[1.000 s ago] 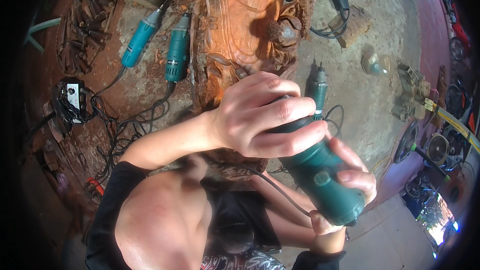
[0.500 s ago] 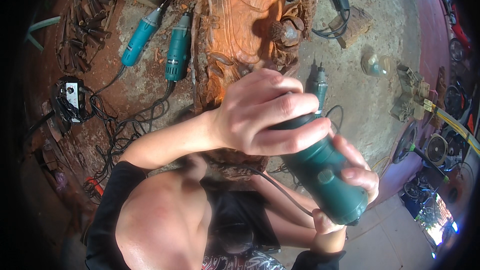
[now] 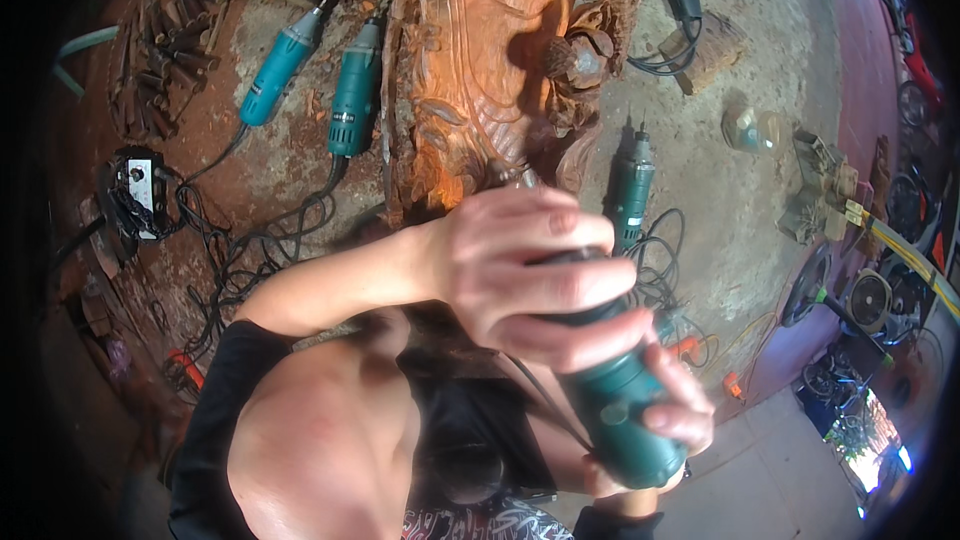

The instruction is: The person uses a green rotary tool to carve details into a large piece of wood. They adjust the tool and continue carving different sections of the wood sculpture.

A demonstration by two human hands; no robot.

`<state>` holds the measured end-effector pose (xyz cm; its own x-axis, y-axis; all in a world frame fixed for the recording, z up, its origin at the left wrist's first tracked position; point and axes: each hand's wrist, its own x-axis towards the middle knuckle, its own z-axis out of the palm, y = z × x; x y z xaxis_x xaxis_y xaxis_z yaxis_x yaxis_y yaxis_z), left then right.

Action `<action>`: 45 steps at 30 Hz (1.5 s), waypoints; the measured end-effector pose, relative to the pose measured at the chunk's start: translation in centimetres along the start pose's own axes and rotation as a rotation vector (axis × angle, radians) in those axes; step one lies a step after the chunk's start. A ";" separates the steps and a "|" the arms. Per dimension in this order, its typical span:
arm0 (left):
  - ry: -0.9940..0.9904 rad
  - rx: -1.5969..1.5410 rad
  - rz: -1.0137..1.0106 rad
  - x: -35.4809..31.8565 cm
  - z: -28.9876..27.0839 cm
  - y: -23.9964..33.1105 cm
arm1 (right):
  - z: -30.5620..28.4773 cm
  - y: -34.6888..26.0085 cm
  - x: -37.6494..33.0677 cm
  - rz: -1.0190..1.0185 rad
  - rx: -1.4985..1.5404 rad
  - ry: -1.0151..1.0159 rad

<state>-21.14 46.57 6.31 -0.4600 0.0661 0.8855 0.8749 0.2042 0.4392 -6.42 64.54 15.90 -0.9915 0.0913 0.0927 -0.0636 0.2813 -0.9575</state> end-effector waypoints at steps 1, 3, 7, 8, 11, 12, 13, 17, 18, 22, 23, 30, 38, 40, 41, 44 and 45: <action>-0.003 -0.037 0.037 0.2 -0.4 -0.4 | -0.2 -0.1 -0.8 0.029 -0.058 0.020; 0.000 -0.065 0.089 0.0 -0.7 -0.9 | 0.1 -0.5 -1.6 0.040 -0.132 -0.004; 0.020 -0.026 0.074 0.0 -0.7 -1.1 | 1.3 -0.9 0.3 0.048 -0.068 -0.070; 0.021 -0.022 0.071 0.0 -0.7 -1.2 | 1.5 -0.9 0.5 0.052 -0.052 -0.066; 0.024 -0.009 0.063 0.1 -0.7 -1.4 | 1.3 -0.1 1.3 -0.008 -0.011 -0.113; 0.027 -0.002 0.059 0.1 -0.7 -1.4 | 1.2 0.1 1.6 -0.034 0.000 -0.131; 0.030 0.003 0.055 0.1 -0.6 -1.3 | 1.6 -0.1 1.7 -0.020 0.024 -0.118; 0.031 0.020 0.049 0.1 -0.8 -1.4 | 1.8 0.1 2.3 -0.043 0.066 -0.138; 0.032 0.020 0.050 0.1 -0.8 -1.4 | 1.9 0.1 2.3 -0.043 0.067 -0.131; 0.038 0.020 0.044 0.1 -0.7 -1.4 | 2.7 -0.2 1.9 -0.002 0.078 -0.061; 0.041 0.022 0.041 0.2 -0.7 -1.4 | 2.6 -0.1 2.0 -0.004 0.087 -0.066; 0.000 0.103 0.003 -0.3 -0.6 -1.1 | 2.1 0.2 2.5 -0.051 0.066 -0.119; 0.005 0.106 0.010 -0.2 -0.6 -1.2 | 1.9 0.3 3.1 -0.103 0.057 -0.155; 0.010 0.104 0.011 -0.2 -0.5 -1.2 | 1.9 0.3 3.3 -0.113 0.047 -0.161; 0.012 0.101 0.009 -0.2 -0.6 -1.2 | 1.9 0.3 3.4 -0.116 0.050 -0.163; 0.016 0.100 0.008 -0.2 -0.6 -1.2 | 1.9 0.4 3.4 -0.112 0.071 -0.161; 0.016 0.100 0.010 -0.2 -0.6 -1.2 | 1.9 0.5 3.3 -0.105 0.078 -0.156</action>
<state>-22.03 45.75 5.69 -0.4486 0.0532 0.8922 0.8592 0.3005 0.4141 -9.91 63.19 15.24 -0.9841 -0.0853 0.1558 -0.1705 0.2065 -0.9635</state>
